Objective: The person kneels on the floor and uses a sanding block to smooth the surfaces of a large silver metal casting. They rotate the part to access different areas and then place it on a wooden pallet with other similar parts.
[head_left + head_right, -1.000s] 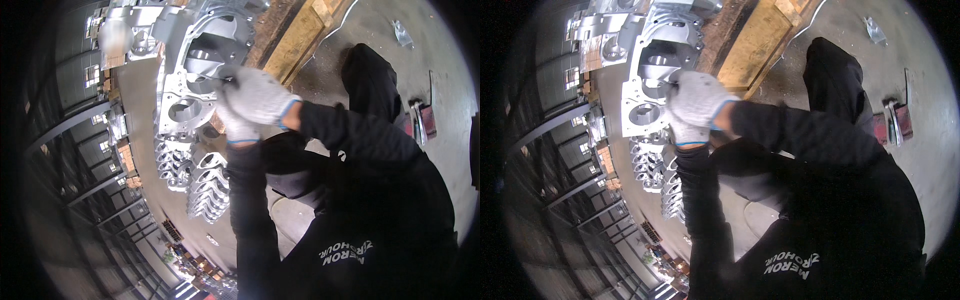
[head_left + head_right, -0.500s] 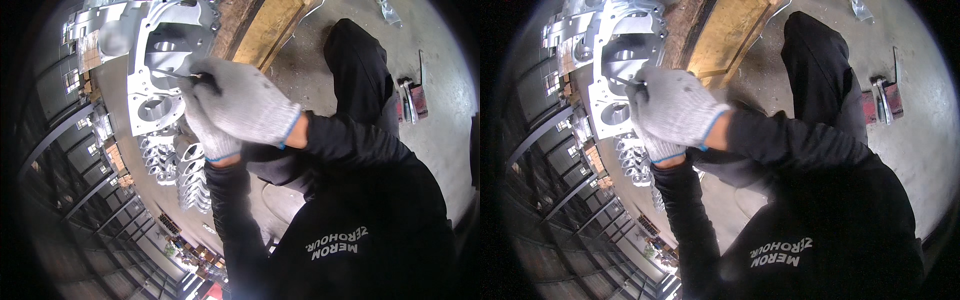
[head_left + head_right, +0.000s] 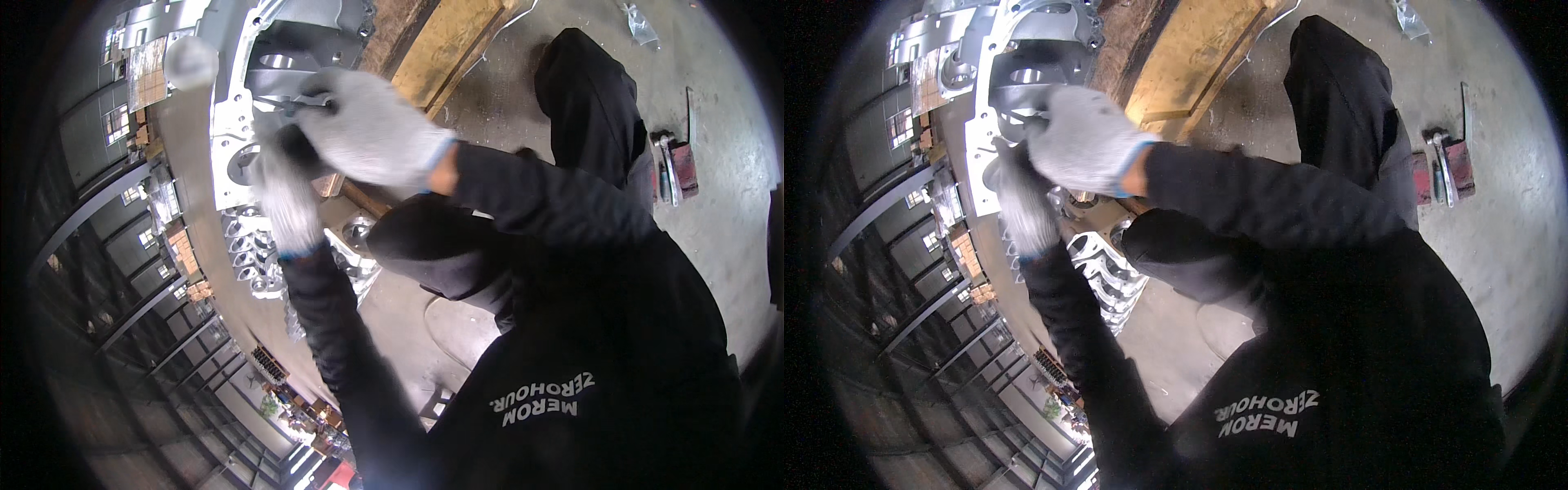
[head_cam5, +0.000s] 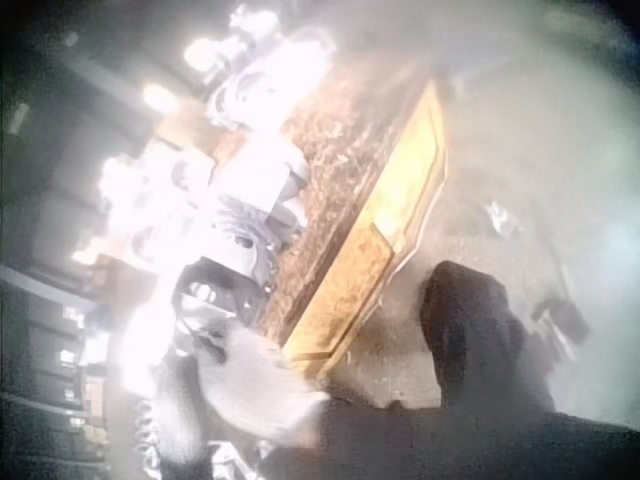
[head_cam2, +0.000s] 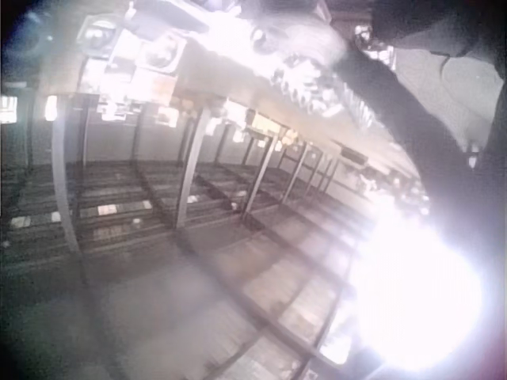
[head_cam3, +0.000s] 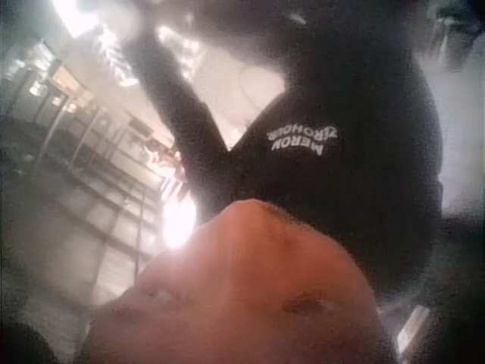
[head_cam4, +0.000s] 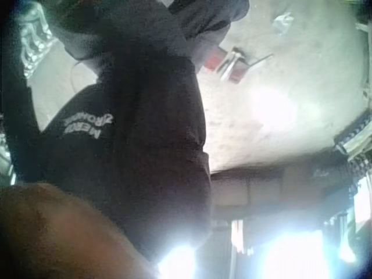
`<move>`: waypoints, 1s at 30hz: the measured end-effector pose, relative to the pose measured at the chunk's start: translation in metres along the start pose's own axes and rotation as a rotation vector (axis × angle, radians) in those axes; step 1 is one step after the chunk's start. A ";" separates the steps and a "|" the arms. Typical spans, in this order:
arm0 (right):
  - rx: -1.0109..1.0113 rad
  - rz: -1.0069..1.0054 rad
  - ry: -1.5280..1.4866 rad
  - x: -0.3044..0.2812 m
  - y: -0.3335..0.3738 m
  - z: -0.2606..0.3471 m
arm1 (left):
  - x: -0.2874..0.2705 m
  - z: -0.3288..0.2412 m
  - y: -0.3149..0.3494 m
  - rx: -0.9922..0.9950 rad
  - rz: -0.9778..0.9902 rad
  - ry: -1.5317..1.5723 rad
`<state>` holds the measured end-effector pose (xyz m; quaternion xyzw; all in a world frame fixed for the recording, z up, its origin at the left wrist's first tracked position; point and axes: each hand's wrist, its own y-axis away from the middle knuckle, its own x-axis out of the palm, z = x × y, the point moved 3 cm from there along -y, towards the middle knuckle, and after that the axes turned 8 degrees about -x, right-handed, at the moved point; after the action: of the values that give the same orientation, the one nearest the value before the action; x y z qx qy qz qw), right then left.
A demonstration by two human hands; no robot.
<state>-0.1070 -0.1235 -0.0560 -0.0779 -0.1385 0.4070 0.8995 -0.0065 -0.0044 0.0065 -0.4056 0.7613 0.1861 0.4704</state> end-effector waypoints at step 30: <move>0.612 0.202 -0.533 -0.015 0.005 -0.004 | -0.052 0.036 -0.065 -0.080 -0.659 -0.575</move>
<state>-0.1185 -0.1316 -0.0641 0.2880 -0.2309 0.5213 0.7694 0.0773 0.0032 0.0402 -0.5763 0.4216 0.1606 0.6814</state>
